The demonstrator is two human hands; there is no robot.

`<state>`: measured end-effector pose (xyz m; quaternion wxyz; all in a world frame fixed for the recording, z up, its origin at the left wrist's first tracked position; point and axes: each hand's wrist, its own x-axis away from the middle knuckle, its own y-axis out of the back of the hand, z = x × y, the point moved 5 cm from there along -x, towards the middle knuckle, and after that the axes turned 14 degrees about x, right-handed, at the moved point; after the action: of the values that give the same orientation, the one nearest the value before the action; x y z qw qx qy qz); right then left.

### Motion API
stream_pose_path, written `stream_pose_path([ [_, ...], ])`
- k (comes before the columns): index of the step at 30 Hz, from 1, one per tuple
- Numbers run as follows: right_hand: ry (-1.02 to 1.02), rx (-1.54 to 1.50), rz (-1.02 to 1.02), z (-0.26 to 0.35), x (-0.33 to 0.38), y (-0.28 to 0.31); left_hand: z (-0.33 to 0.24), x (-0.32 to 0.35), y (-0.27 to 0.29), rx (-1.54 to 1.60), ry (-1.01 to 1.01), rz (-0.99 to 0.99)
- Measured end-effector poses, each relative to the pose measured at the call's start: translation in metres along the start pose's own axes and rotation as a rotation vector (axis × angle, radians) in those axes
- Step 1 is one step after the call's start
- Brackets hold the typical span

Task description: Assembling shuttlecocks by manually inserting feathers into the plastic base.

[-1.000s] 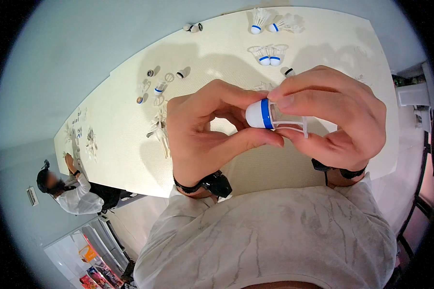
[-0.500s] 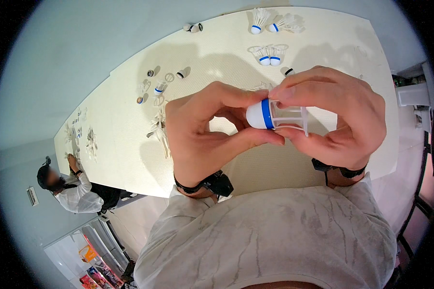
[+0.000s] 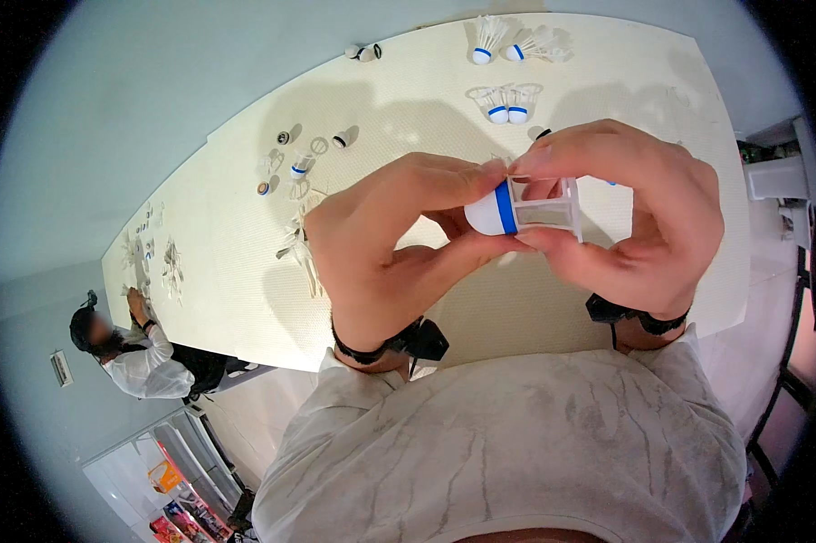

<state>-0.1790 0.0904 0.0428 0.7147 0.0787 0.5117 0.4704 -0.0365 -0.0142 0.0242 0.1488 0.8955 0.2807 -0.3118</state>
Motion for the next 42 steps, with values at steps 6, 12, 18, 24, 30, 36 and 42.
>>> stream_pose_path([
  [6, -0.007, -0.006, -0.012, -0.007, 0.0, -0.005, 0.003, 0.0, 0.003, -0.087, -0.029, -0.028],
  [12, 0.157, 0.025, 0.059, -0.016, -0.009, 0.014, 0.015, 0.007, 0.011, 0.307, 0.38, -0.129],
  [18, 0.24, -0.025, 0.169, -0.012, -0.005, 0.006, 0.015, 0.005, 0.011, 0.36, 0.427, -0.032],
  [24, 0.141, 0.04, 0.099, -0.01, -0.006, 0.006, 0.016, 0.0, 0.01, 0.231, 0.296, 0.012],
  [30, 0.007, 0.041, 0.103, -0.012, -0.004, -0.001, 0.015, 0.005, 0.01, 0.149, 0.225, -0.063],
  [36, -0.069, 0.011, 0.075, -0.018, 0.003, -0.006, 0.012, 0.001, 0.008, 0.091, 0.161, -0.064],
  [42, -0.128, -0.024, 0.063, -0.023, 0.004, -0.008, 0.007, -0.002, 0.008, -0.044, 0.048, -0.052],
])
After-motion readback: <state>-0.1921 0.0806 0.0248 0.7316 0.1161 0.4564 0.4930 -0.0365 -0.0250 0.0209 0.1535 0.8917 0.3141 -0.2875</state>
